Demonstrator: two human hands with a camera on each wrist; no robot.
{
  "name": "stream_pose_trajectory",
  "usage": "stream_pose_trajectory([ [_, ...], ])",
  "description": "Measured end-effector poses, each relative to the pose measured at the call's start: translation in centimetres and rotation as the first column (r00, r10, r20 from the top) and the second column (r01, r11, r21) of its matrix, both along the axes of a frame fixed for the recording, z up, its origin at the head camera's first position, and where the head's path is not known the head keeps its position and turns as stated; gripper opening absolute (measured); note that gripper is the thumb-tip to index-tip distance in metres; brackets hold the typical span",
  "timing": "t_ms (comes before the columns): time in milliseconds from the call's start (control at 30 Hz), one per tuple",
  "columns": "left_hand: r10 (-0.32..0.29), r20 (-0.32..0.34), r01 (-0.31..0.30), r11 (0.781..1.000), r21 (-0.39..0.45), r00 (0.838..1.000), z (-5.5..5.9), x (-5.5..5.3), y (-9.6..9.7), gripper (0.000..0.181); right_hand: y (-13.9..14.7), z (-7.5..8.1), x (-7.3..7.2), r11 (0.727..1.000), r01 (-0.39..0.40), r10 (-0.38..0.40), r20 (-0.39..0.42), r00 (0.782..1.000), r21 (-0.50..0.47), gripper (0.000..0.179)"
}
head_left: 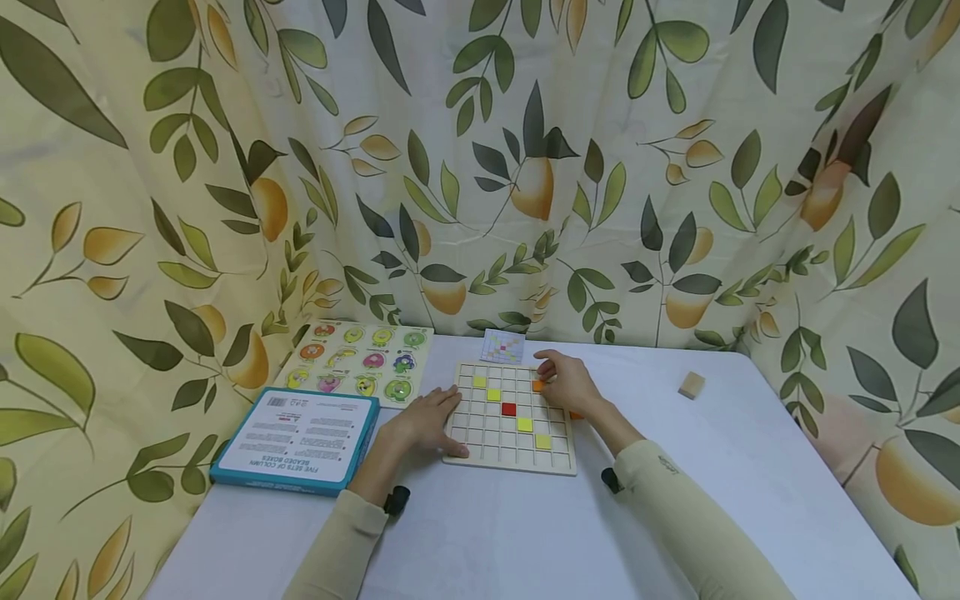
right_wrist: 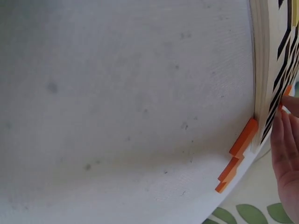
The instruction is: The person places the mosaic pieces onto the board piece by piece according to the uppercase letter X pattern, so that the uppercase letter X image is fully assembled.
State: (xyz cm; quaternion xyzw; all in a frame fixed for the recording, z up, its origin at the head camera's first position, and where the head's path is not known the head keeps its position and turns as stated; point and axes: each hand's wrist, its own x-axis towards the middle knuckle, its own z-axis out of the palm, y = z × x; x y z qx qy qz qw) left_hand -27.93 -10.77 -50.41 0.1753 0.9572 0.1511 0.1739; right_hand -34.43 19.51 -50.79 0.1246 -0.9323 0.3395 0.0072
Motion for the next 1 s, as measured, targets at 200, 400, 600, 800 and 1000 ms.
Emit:
stream_pose_trajectory([
  [200, 0.001, 0.002, -0.001, 1.0, -0.001, 1.0, 0.1, 0.1, 0.1, 0.107, 0.0, 0.1, 0.2, 1.0, 0.015, -0.015, 0.017, 1.0, -0.002, 0.067],
  [400, -0.005, -0.005, 0.005, 1.0, -0.004, 1.0, 0.2, 0.1, 0.0, 0.107, 0.5, 0.4, 0.5, 0.998, 0.014, -0.013, 0.021, 1.0, -0.054, 0.062],
  [600, -0.011, -0.006, 0.011, 1.0, 0.006, 1.0, 0.3, 0.3, 0.0, 0.107, 1.7, 0.6, 1.0, 0.998, 0.043, -0.044, -0.018, 0.999, -0.053, 0.054],
  [800, -0.007, -0.003, 0.008, 1.0, 0.014, 1.0, 0.4, 0.4, 0.0, 0.106, 3.4, 0.8, 2.0, 0.997, 0.06, -0.061, -0.022, 0.998, -0.04, 0.055],
  [1000, 0.0, -0.004, 0.0, 1.0, 0.019, 1.0, 0.6, 0.4, 0.0, 0.106, 4.3, 0.9, 3.2, 0.999, 0.037, -0.038, -0.02, 0.999, -0.012, 0.053],
])
